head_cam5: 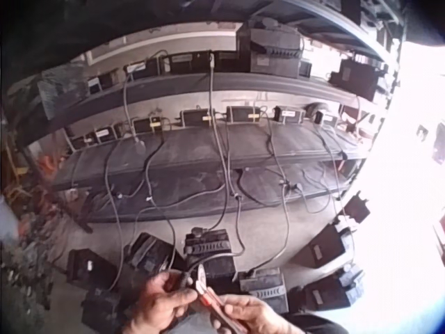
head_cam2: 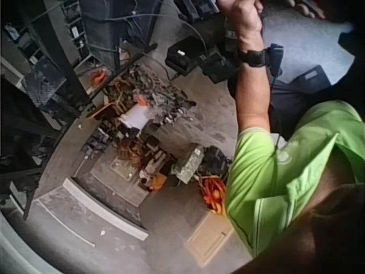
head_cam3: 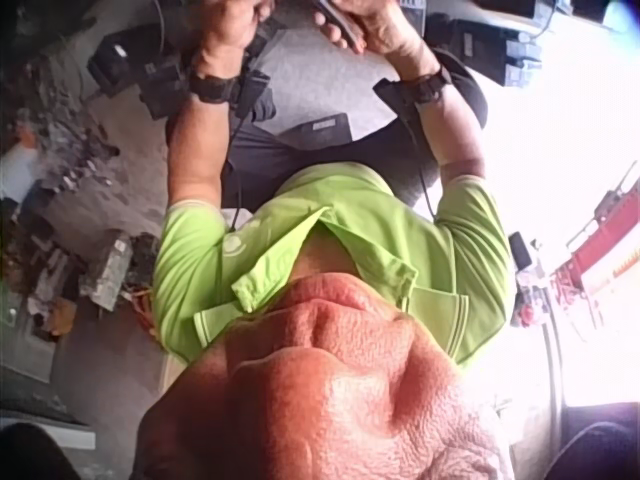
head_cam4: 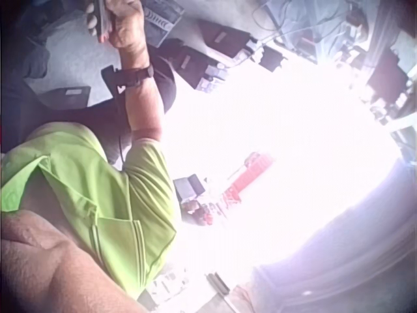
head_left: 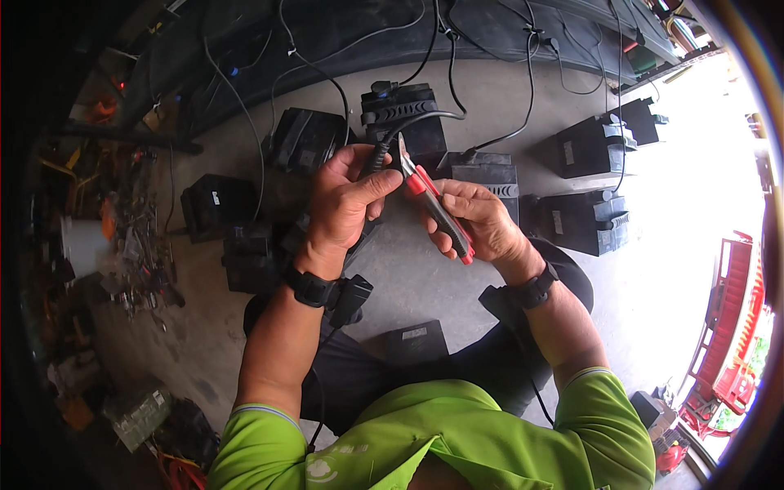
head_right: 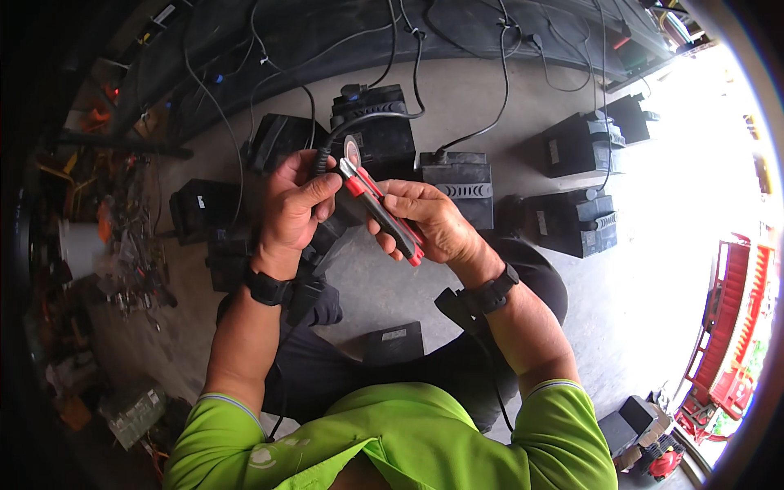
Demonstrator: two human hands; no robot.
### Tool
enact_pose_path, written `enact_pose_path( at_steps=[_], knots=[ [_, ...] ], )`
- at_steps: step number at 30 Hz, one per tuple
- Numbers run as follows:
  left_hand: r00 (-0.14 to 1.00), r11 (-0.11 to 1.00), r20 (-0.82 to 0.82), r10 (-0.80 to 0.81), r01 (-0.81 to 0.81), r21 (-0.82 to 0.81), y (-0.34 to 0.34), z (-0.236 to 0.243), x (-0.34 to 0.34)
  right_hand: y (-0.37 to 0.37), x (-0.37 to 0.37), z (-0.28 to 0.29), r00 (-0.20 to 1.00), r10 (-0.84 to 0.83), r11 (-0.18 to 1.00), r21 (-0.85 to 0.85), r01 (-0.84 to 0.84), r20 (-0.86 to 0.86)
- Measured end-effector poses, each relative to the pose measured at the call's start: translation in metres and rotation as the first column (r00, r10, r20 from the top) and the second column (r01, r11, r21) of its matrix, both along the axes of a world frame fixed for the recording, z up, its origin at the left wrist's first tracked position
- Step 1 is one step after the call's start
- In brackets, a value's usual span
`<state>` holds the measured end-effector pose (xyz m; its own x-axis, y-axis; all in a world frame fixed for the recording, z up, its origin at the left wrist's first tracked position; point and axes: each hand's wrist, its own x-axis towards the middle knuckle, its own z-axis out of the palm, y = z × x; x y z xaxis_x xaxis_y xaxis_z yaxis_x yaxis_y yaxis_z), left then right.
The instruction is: Repairing or modifying the wiring of battery units using a utility knife, scissors, and electrical tape.
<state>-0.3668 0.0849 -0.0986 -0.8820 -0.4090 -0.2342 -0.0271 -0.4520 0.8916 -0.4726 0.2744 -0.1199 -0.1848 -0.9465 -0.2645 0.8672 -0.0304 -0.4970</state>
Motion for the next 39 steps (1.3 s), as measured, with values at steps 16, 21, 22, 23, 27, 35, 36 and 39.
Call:
enact_pose_path(
  at_steps=[16,21,22,23,27,35,36,39],
  knots=[
    [0.994,0.992,-0.097,-0.06,0.07,0.103,-0.009,-0.006,0.008,0.0,-0.006,0.011,0.995,-0.008,0.999,0.053,0.013,-0.102],
    [0.993,0.992,-0.099,-0.069,0.079,0.098,-0.01,-0.01,0.012,0.001,-0.008,0.016,0.989,0.028,0.996,0.087,-0.015,-0.146],
    [0.993,0.991,-0.093,-0.073,0.082,0.102,-0.011,-0.01,0.013,0.001,-0.008,0.016,0.983,0.016,0.993,0.119,0.006,-0.183],
    [0.993,0.991,-0.091,-0.075,0.085,0.101,-0.012,-0.009,0.013,0.001,-0.008,0.016,0.976,0.006,0.988,0.151,0.028,-0.219],
    [0.999,0.999,0.041,-0.022,0.021,0.033,-0.014,-0.006,0.011,0.0,-0.015,0.002,0.91,-0.026,0.963,0.235,0.134,-0.413],
    [0.98,0.99,0.144,0.139,-0.133,-0.051,-0.024,0.01,0.007,-0.01,-0.023,-0.068,0.672,0.1,0.892,0.366,0.267,-0.734],
    [0.981,0.99,0.135,0.138,-0.136,-0.027,-0.025,0.007,0.009,-0.012,-0.025,-0.085,0.545,0.169,0.87,0.384,0.309,-0.821],
    [0.982,0.993,0.148,0.121,-0.119,-0.022,-0.028,0.01,0.016,-0.026,-0.028,-0.081,0.285,0.284,0.86,0.375,0.347,-0.915]
  ],
)
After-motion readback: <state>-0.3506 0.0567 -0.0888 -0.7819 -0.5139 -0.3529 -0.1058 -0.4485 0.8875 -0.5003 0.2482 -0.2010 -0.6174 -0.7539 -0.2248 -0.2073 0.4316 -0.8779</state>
